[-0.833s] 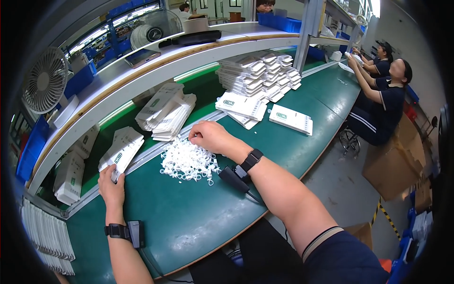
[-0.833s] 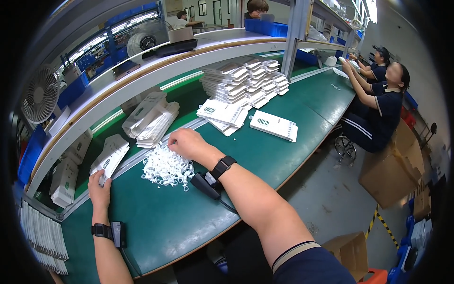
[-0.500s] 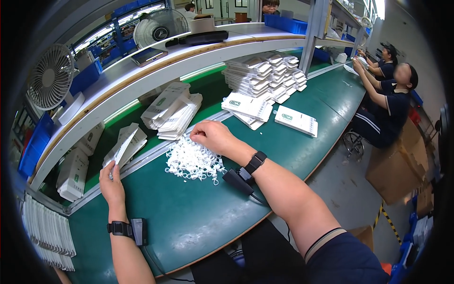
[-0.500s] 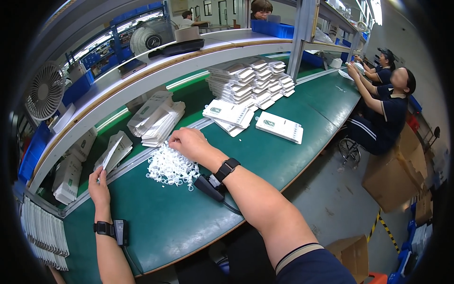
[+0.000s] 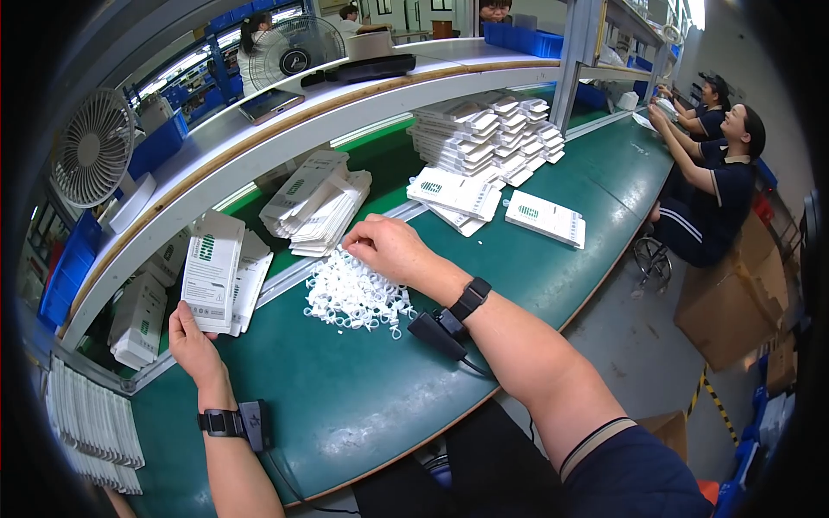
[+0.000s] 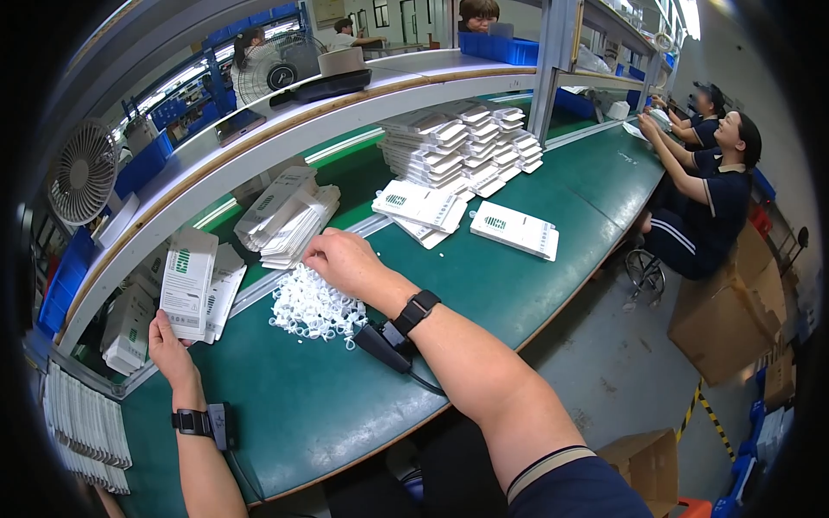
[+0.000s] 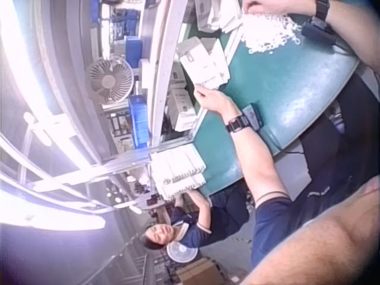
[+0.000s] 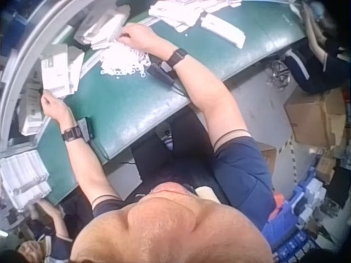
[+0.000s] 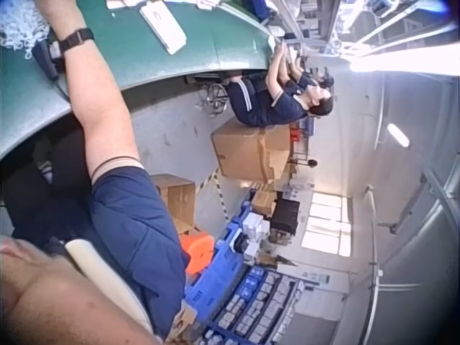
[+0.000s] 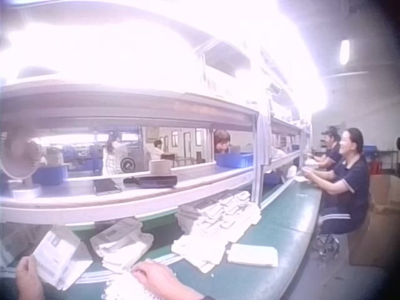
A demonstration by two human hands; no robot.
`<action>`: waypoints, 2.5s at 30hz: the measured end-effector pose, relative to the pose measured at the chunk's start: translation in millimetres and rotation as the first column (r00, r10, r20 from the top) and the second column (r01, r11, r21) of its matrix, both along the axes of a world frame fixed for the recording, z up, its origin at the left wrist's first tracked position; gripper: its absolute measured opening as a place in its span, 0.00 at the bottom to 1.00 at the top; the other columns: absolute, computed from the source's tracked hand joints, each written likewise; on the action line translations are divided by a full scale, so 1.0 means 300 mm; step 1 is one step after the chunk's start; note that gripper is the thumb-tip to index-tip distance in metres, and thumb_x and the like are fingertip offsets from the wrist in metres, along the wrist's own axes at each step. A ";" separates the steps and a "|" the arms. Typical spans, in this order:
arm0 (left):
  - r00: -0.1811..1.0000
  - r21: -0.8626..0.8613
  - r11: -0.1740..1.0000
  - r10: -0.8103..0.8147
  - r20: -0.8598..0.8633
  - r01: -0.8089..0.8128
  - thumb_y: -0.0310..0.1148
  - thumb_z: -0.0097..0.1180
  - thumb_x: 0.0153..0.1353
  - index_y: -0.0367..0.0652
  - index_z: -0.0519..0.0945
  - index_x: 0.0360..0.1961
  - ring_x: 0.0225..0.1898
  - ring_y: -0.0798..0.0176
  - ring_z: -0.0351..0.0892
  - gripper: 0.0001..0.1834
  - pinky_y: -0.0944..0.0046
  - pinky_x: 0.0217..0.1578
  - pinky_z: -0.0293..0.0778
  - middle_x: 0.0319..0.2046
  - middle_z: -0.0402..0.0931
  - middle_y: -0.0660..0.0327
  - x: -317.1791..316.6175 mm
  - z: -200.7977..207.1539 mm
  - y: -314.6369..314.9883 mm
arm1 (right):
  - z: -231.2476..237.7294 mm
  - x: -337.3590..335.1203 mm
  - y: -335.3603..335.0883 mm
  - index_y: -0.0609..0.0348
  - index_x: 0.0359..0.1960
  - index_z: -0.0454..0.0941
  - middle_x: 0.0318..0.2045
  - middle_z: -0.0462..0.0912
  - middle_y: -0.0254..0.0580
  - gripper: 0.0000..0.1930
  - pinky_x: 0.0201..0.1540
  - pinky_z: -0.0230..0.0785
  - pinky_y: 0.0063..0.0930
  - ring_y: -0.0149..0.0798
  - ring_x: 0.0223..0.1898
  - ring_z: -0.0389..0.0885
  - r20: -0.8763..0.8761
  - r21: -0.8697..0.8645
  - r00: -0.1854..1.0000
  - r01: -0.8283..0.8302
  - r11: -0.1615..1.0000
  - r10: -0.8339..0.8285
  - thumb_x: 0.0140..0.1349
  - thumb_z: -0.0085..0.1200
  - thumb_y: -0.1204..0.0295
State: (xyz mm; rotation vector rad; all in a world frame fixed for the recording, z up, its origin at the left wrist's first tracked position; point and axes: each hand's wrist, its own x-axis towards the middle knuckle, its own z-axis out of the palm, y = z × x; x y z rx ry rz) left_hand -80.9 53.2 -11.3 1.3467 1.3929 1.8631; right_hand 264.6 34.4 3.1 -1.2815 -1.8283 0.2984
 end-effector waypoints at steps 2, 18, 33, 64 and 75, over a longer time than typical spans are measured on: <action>0.989 -0.010 0.995 -0.100 0.112 0.101 0.43 0.48 0.71 0.42 0.77 0.36 0.24 0.76 0.74 0.16 0.77 0.19 0.65 0.29 0.78 0.66 0.032 0.031 -0.024 | 0.001 -0.002 0.001 0.55 0.31 0.83 0.32 0.80 0.45 0.07 0.43 0.72 0.39 0.48 0.38 0.79 -0.018 0.016 1.000 0.002 1.000 -0.002 0.58 0.55 0.68; 0.586 -0.319 0.492 -0.705 0.400 0.810 0.25 0.51 0.64 0.32 0.70 0.52 0.30 0.66 0.81 0.16 0.70 0.28 0.80 0.38 0.78 0.54 0.375 -0.021 -0.201 | 0.005 0.008 -0.002 0.63 0.39 0.77 0.33 0.73 0.33 0.07 0.39 0.64 0.19 0.27 0.35 0.71 -0.063 -0.003 0.978 -0.199 0.980 0.199 0.67 0.48 0.73; 0.435 -0.239 0.387 -0.879 0.195 0.890 0.18 0.54 0.51 0.31 0.72 0.45 0.24 0.64 0.80 0.17 0.66 0.23 0.78 0.32 0.79 0.55 0.400 -0.053 -0.202 | -0.117 0.083 0.078 0.63 0.41 0.75 0.32 0.71 0.30 0.08 0.39 0.59 0.17 0.24 0.33 0.66 -0.208 -0.014 0.965 -0.168 0.986 0.161 0.71 0.45 0.72; 0.389 -0.108 0.380 -0.824 0.412 0.919 0.67 0.24 0.67 0.42 0.74 0.36 0.14 0.74 0.66 0.38 0.75 0.14 0.62 0.21 0.73 0.65 0.373 -0.076 -0.158 | -0.048 -0.039 -0.037 0.60 0.33 0.73 0.29 0.67 0.30 0.07 0.36 0.57 0.17 0.24 0.31 0.65 -0.163 -0.140 0.909 -0.406 0.903 0.383 0.68 0.48 0.71; 0.394 -0.123 0.376 -0.840 0.373 0.919 0.61 0.26 0.71 0.40 0.74 0.37 0.18 0.73 0.70 0.34 0.75 0.16 0.65 0.24 0.75 0.64 0.378 -0.086 -0.153 | -0.059 -0.042 -0.038 0.60 0.33 0.72 0.29 0.66 0.31 0.07 0.35 0.56 0.18 0.24 0.30 0.65 -0.143 -0.143 0.923 -0.377 0.915 0.358 0.68 0.47 0.71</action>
